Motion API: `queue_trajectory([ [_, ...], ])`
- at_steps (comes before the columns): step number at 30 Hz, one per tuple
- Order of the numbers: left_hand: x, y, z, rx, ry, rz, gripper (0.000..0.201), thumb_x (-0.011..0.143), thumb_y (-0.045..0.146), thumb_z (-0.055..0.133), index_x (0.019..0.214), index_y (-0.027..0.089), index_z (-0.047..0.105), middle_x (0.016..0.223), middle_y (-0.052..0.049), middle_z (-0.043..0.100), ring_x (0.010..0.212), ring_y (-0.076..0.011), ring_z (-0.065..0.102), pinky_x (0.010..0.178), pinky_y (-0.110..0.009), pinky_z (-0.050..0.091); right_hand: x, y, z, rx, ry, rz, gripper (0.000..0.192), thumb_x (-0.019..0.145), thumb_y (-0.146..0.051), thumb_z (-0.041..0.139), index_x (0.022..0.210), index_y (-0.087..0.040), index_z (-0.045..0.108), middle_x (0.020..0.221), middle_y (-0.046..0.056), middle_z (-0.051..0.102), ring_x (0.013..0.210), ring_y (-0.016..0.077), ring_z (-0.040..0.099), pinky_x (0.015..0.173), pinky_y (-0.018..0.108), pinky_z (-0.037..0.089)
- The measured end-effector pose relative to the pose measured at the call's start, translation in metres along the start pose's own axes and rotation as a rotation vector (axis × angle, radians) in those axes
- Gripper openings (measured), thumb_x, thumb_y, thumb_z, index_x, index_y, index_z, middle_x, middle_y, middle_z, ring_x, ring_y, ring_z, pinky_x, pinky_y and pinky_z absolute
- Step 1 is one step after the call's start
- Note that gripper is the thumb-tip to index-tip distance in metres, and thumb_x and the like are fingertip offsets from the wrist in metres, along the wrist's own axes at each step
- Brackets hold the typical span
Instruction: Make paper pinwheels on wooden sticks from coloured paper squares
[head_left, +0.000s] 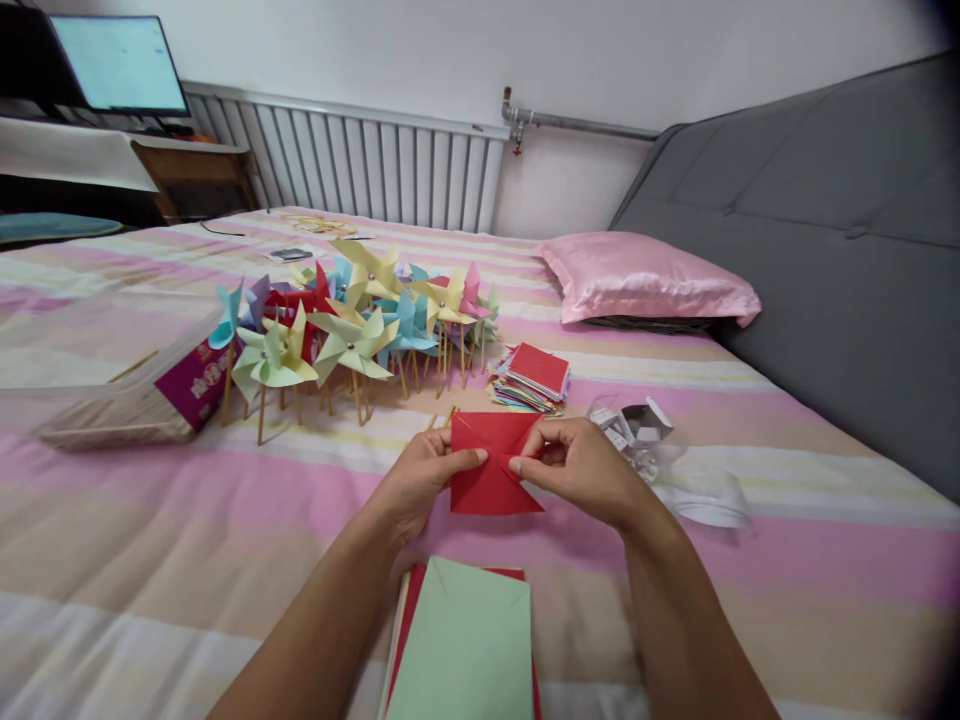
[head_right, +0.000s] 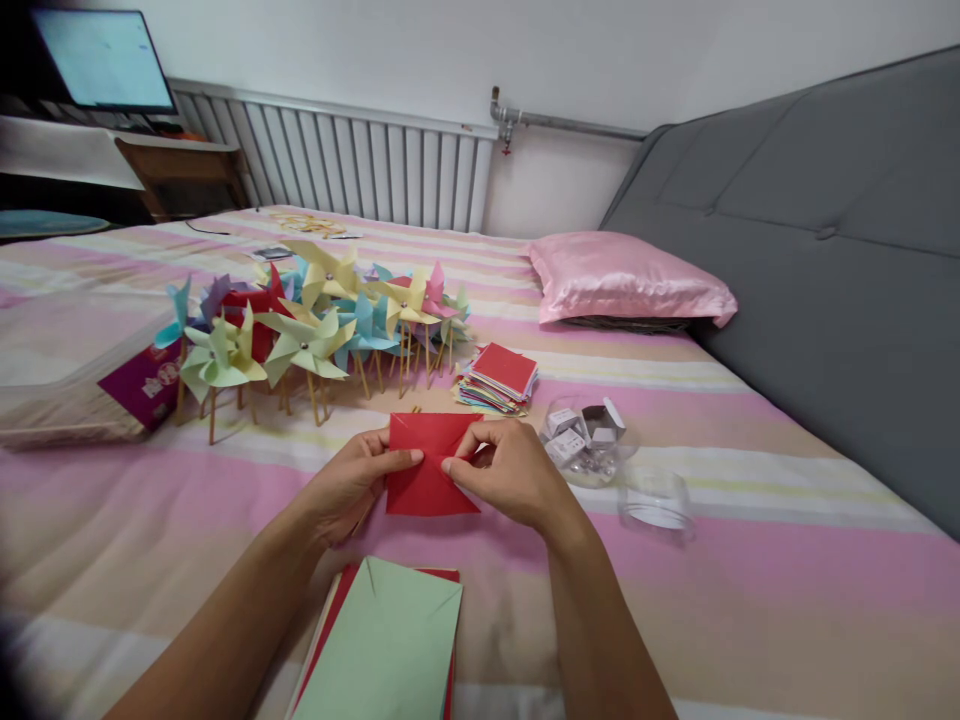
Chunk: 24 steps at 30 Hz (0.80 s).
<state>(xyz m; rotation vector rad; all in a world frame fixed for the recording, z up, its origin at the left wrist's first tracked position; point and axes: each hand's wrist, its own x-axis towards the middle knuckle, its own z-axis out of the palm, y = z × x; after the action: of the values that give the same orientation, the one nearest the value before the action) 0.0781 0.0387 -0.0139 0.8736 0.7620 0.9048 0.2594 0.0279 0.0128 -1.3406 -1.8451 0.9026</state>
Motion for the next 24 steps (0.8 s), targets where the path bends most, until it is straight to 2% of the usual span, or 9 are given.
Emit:
queue_trajectory([
  [11,-0.0019,-0.0001,0.0007,0.000,-0.028,-0.012,0.039,0.062,0.022,0.075,0.099,0.011,0.068,0.089,-0.013,0.071,0.077,-0.0215,0.065,0.075,-0.032,0.048,-0.0013,0.0007,0.0007,-0.013,0.000,-0.017,0.014,0.068,-0.022,0.061,0.056,-0.017,0.057,0.063,0.000,0.060,0.055,0.0109,0.053,0.050,0.022,0.041],
  [24,-0.0013,-0.0015,0.0034,0.037,0.030,0.005,0.044,0.056,0.019,0.079,0.098,0.009,0.068,0.085,-0.013,0.071,0.076,-0.0222,0.065,0.075,-0.034,0.049,-0.0014,-0.0041,0.0022,-0.069,-0.006,-0.025,0.015,0.069,-0.022,0.061,0.055,-0.017,0.057,0.062,0.000,0.060,0.056,0.0114,0.054,0.051,0.022,0.041],
])
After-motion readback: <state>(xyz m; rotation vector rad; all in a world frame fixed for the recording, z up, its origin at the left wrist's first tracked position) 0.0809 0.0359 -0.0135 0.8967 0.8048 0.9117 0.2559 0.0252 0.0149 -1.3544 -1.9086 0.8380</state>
